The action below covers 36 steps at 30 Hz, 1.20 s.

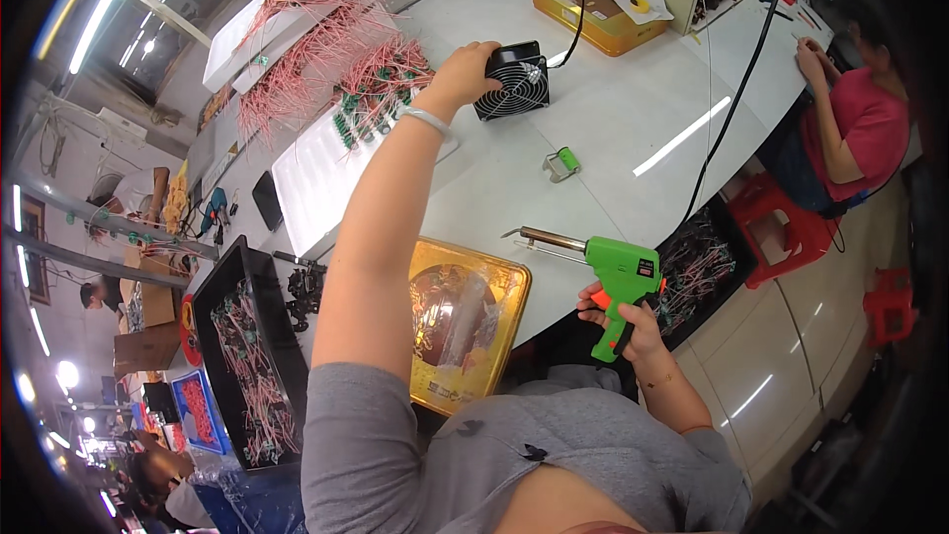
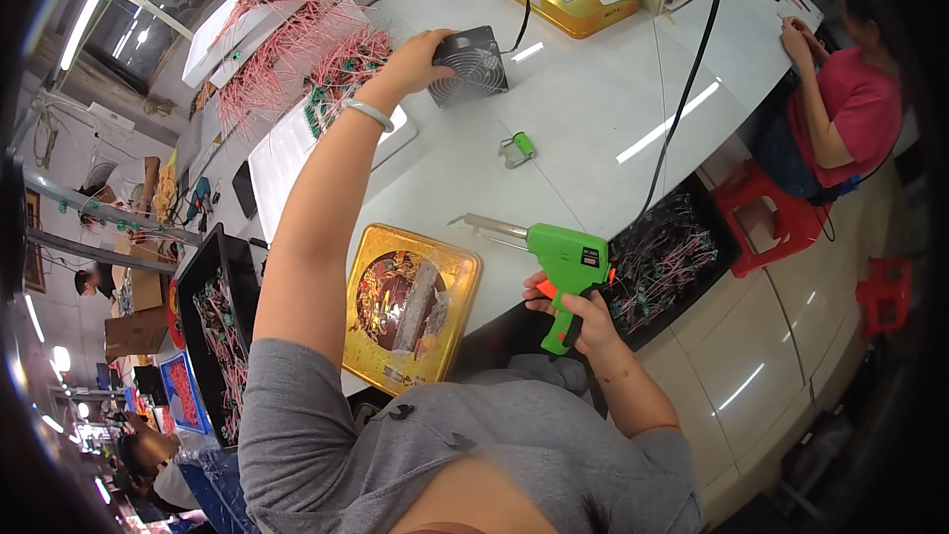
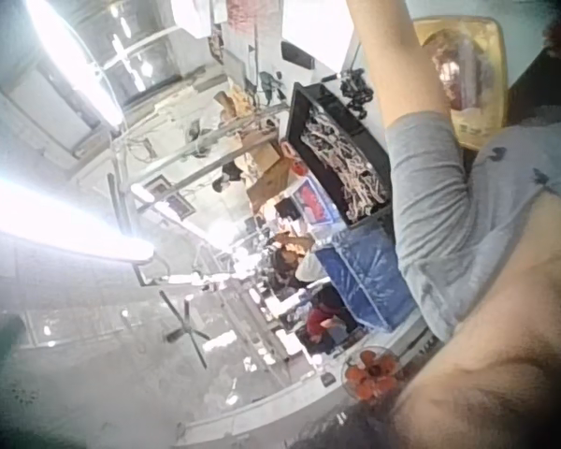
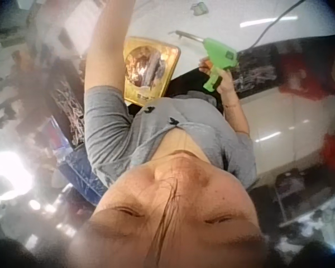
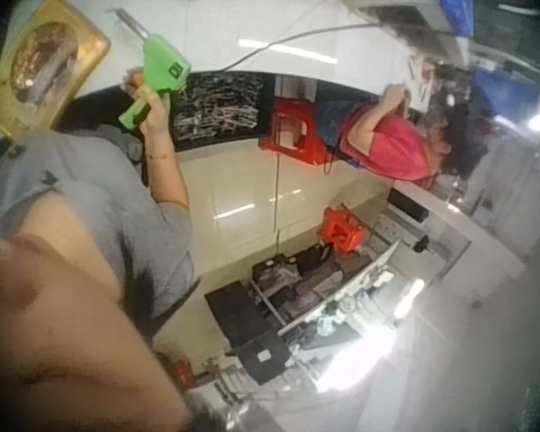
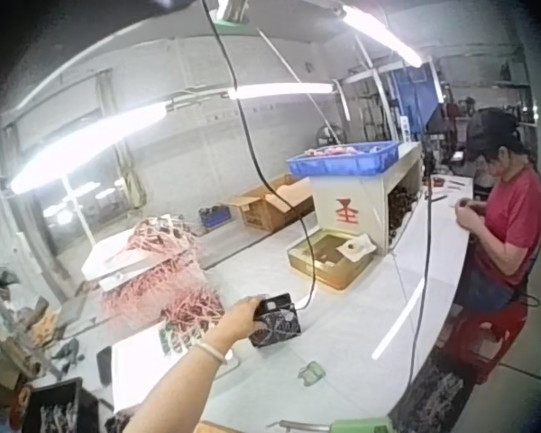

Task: Assembling electronic components by attaching wires to circuit boards using a specialized gun tool.

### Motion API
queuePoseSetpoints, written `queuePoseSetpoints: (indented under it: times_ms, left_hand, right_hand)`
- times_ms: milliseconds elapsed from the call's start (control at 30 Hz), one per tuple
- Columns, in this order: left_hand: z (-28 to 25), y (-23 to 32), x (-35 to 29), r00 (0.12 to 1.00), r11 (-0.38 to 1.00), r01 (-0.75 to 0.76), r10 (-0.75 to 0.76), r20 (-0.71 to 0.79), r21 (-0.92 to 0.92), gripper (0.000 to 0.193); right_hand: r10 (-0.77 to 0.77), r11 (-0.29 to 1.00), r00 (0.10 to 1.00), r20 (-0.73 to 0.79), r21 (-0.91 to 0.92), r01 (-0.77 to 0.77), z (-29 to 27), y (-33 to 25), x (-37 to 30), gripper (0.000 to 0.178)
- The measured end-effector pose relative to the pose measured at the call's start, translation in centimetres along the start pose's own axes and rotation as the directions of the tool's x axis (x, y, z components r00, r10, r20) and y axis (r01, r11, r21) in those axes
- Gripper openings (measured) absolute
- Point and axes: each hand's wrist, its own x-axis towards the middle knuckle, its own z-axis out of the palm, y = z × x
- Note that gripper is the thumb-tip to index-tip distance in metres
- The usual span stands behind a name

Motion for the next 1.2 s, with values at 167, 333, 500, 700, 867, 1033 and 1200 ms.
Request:
queuePoseSetpoints:
  times_ms: [167,333,500,700,867,1033,1200]
  left_hand:
    - [-2.3,0.6,-2.1,0.983,0.995,0.025,-0.008,0.182,-0.095,0.060]
    - [-3.9,1.7,-6.6,0.979,0.992,-0.007,0.033,0.201,-0.128,0.056]
    - [-4.5,3.4,-10.7,0.969,0.984,0.054,-0.011,0.245,-0.170,0.055]
    - [-4.4,4.1,-12.6,0.985,0.982,0.013,0.020,0.174,-0.190,0.055]
    - [-6.5,4.9,-16.0,0.988,0.998,-0.043,0.048,-0.147,0.042,0.057]
    - [-9.6,9.8,-29.2,0.935,0.955,0.281,-0.250,-0.251,0.096,0.050]
    - [-6.8,14.6,-41.4,0.737,0.756,0.653,-0.649,0.189,0.048,0.075]
  right_hand:
    - [-0.010,1.000,0.999,-0.036,0.011,0.010,-1.3,-0.1,-0.6,0.047]
    - [-0.001,0.999,0.999,-0.034,-0.034,-0.001,-1.4,-0.3,-0.7,0.051]
    - [0.031,0.999,0.997,0.071,-0.022,-0.029,-2.4,0.0,-1.0,0.051]
    - [0.078,0.996,0.992,0.100,-0.050,-0.074,-2.1,0.6,-1.1,0.051]
    - [0.106,0.992,0.992,0.062,-0.081,-0.101,-0.9,1.5,-0.3,0.056]
    - [0.099,0.994,0.992,0.075,-0.060,-0.095,-0.5,1.6,0.4,0.058]
    - [0.201,0.975,0.965,0.167,-0.133,-0.180,0.6,1.0,2.9,0.057]
